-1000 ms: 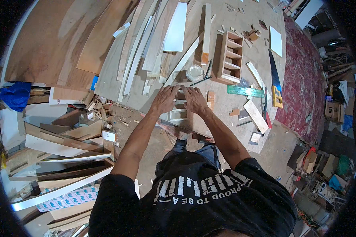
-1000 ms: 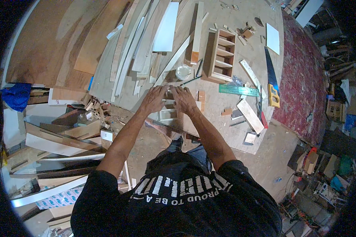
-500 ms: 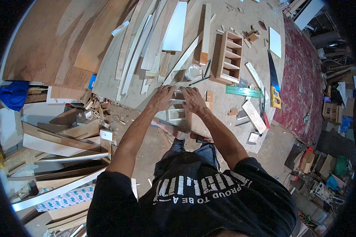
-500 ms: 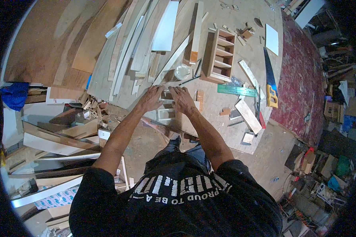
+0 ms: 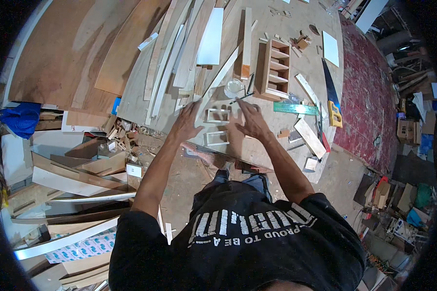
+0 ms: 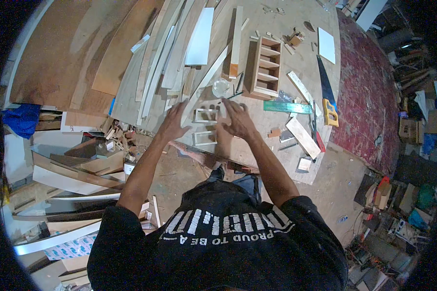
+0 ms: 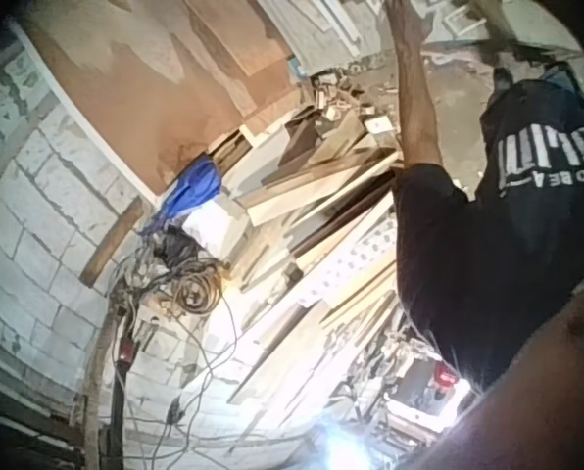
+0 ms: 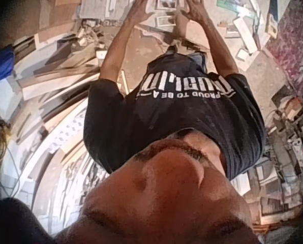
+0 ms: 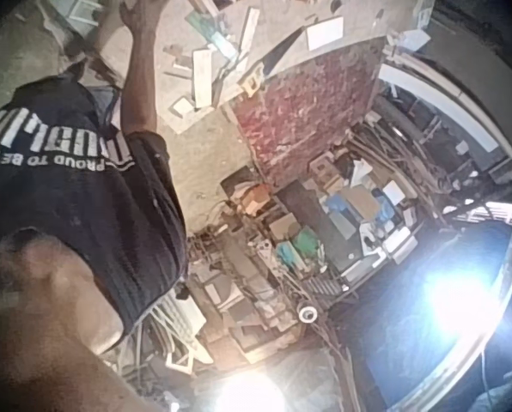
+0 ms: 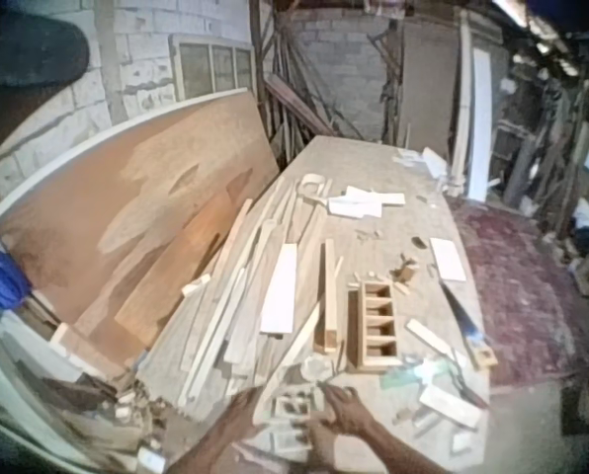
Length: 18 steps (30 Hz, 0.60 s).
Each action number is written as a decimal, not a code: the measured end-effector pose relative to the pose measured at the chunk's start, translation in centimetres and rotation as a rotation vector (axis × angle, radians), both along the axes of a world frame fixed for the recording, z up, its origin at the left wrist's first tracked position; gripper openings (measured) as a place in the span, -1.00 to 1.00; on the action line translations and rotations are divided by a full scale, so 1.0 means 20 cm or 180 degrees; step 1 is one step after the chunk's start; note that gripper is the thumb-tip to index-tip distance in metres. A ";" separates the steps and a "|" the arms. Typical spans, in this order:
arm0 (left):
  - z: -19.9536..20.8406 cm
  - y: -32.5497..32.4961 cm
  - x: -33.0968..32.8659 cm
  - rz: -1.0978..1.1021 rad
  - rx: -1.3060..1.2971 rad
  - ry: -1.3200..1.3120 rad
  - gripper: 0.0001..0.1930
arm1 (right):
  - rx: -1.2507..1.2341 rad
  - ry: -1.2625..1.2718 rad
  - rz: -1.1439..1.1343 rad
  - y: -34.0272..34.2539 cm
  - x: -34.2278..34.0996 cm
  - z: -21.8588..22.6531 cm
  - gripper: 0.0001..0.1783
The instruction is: Assembling a small wooden storage unit or box with internal dividers.
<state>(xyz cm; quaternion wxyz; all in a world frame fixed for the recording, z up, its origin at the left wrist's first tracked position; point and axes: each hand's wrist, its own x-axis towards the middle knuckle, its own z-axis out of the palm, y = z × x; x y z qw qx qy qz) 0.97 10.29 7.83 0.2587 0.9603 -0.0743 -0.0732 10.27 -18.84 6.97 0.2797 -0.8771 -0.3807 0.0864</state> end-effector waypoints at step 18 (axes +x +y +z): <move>-0.24 -0.24 -0.72 0.1674 -0.0407 -0.0529 -0.54 | -0.0397 0.0591 -0.1554 -0.82 -0.79 -0.10 -0.17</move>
